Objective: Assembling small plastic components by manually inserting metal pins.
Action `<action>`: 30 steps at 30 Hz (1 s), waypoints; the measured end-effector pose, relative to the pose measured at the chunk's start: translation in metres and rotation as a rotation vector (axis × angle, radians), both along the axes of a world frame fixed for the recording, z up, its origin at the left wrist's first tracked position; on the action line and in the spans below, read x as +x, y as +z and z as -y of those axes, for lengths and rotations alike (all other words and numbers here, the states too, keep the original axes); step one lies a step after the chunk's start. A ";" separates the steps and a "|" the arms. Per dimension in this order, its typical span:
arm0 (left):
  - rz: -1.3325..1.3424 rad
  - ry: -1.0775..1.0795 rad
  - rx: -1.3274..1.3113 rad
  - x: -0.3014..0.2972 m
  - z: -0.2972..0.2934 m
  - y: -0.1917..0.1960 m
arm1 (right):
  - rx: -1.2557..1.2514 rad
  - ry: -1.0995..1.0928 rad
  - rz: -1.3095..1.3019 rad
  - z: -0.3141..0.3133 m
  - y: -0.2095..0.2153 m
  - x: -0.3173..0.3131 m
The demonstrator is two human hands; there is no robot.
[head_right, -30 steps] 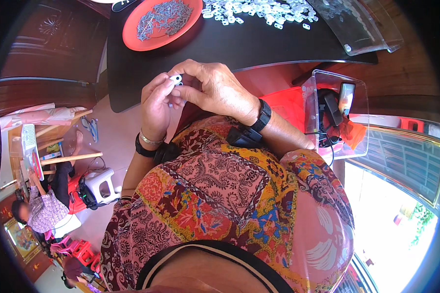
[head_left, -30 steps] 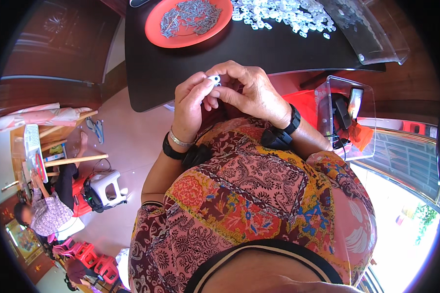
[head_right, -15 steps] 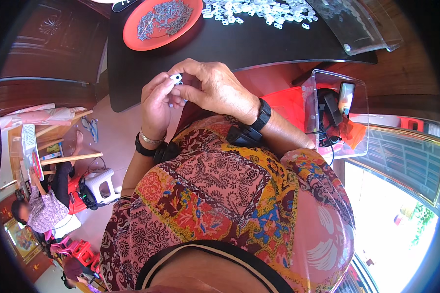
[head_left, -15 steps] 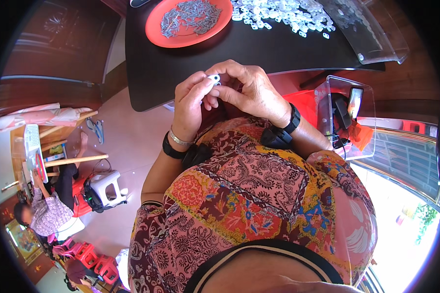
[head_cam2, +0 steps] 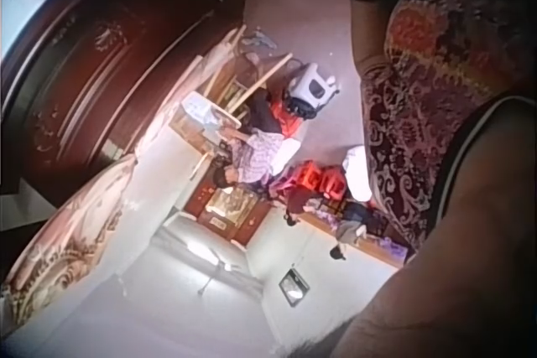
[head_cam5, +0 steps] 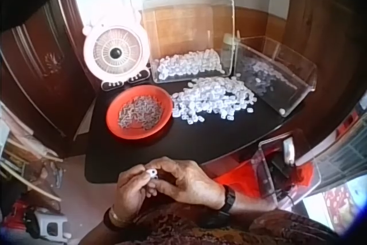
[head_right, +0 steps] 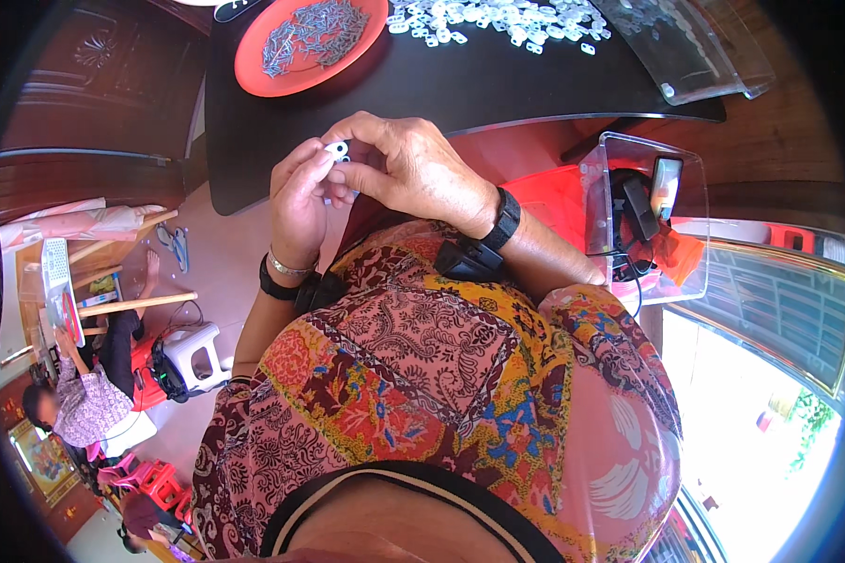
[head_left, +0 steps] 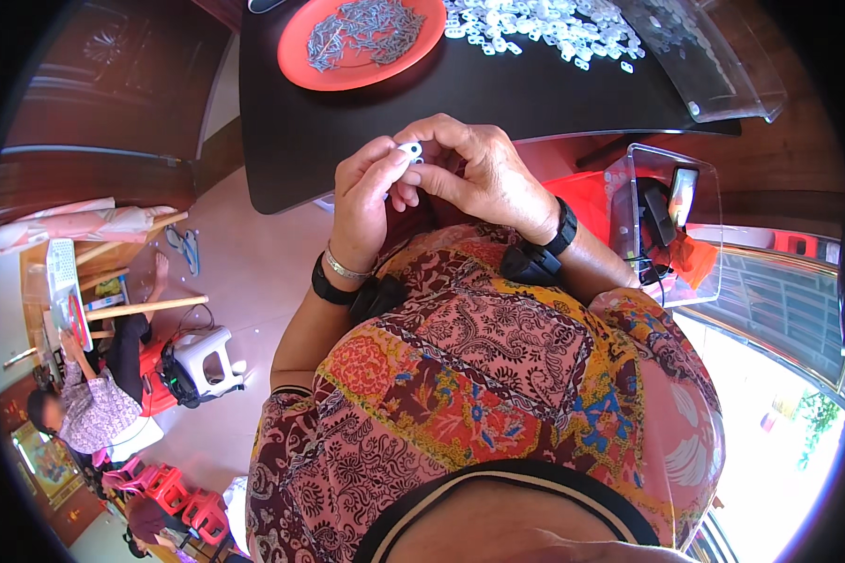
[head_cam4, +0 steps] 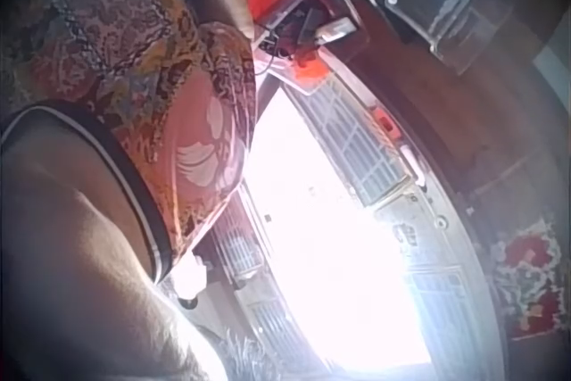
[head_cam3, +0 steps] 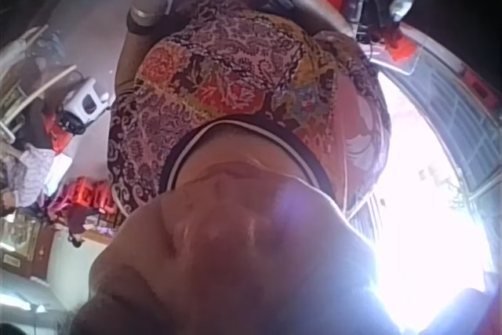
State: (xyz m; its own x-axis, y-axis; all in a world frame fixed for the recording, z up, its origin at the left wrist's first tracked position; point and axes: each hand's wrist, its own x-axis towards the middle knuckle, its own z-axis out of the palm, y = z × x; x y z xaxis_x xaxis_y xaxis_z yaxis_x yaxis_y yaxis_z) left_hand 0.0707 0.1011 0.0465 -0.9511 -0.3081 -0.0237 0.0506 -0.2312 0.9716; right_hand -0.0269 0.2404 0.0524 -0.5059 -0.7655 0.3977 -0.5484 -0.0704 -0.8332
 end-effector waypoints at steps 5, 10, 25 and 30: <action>-0.004 -0.017 -0.006 0.000 0.001 0.000 | -0.039 -0.021 -0.014 0.002 -0.002 0.000; -0.012 -0.022 -0.010 0.000 0.002 -0.001 | -0.055 -0.026 -0.012 0.002 -0.003 0.001; -0.023 -0.038 -0.003 0.000 0.003 -0.003 | 0.022 0.018 0.017 -0.002 0.001 -0.001; -0.020 -0.030 -0.006 0.000 0.003 -0.003 | 0.017 0.011 -0.001 -0.001 -0.001 -0.001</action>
